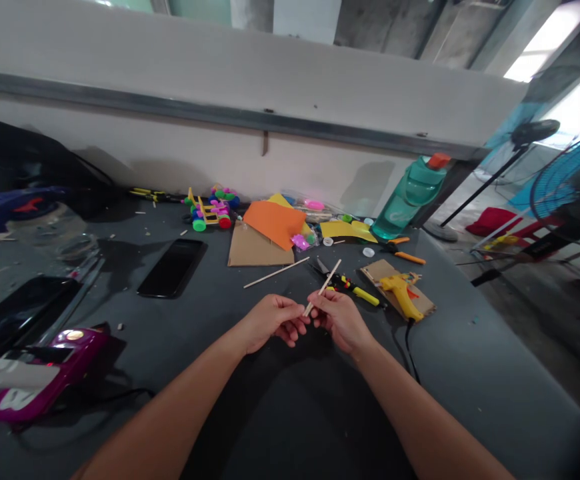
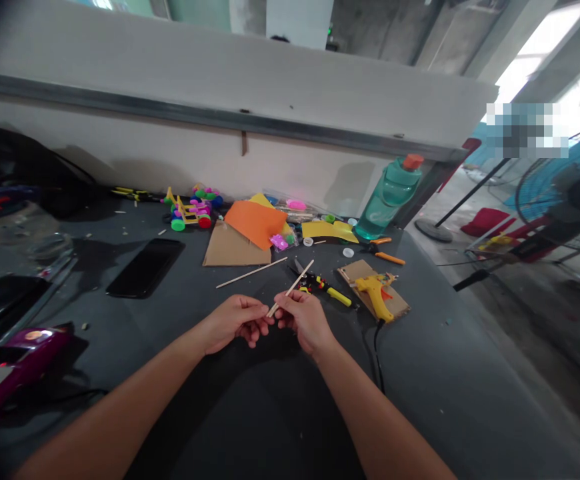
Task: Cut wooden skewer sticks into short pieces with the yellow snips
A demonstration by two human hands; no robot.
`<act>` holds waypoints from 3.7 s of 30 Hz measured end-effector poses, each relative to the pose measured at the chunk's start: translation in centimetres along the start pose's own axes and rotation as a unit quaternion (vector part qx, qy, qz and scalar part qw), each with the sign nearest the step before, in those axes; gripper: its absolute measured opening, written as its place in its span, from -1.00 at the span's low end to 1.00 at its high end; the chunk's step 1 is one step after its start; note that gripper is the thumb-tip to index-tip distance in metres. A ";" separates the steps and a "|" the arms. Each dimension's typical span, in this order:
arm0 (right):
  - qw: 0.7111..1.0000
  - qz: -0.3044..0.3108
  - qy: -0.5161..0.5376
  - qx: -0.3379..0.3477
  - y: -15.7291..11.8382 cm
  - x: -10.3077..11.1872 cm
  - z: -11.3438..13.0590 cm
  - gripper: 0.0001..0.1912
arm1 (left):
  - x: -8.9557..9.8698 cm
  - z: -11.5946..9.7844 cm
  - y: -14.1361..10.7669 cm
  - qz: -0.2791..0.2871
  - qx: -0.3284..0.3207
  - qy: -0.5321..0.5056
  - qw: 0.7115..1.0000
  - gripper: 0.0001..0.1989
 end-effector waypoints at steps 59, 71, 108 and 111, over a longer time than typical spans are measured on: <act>0.987 -0.032 -0.107 0.114 -1.2 -0.3 1.0 -0.79 | 0.7 -0.6 0.1 -0.042 -0.084 0.134 0.987 -0.79; 0.986 -0.049 -0.123 0.100 -0.5 0.4 0.5 -0.81 | 1.5 -0.1 0.2 -0.007 -0.071 0.140 0.988 -0.75; 0.628 -0.236 -0.739 0.052 -0.8 2.0 2.9 -0.46 | 6.6 -0.9 0.3 -0.311 -0.234 0.453 0.802 -0.76; 0.677 -0.184 -0.706 0.099 -2.0 0.4 2.2 -0.49 | 6.6 -1.1 0.1 -0.328 -0.241 0.492 0.770 -0.76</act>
Point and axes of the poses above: each hand's wrist, its own y-axis towards the middle knuckle, its own x-axis out of the back of the hand, z = x × y, the point moved 1 cm from there along y, towards the middle knuckle, and after that the axes turned 4 degrees about -x, right-handed, at the moved point
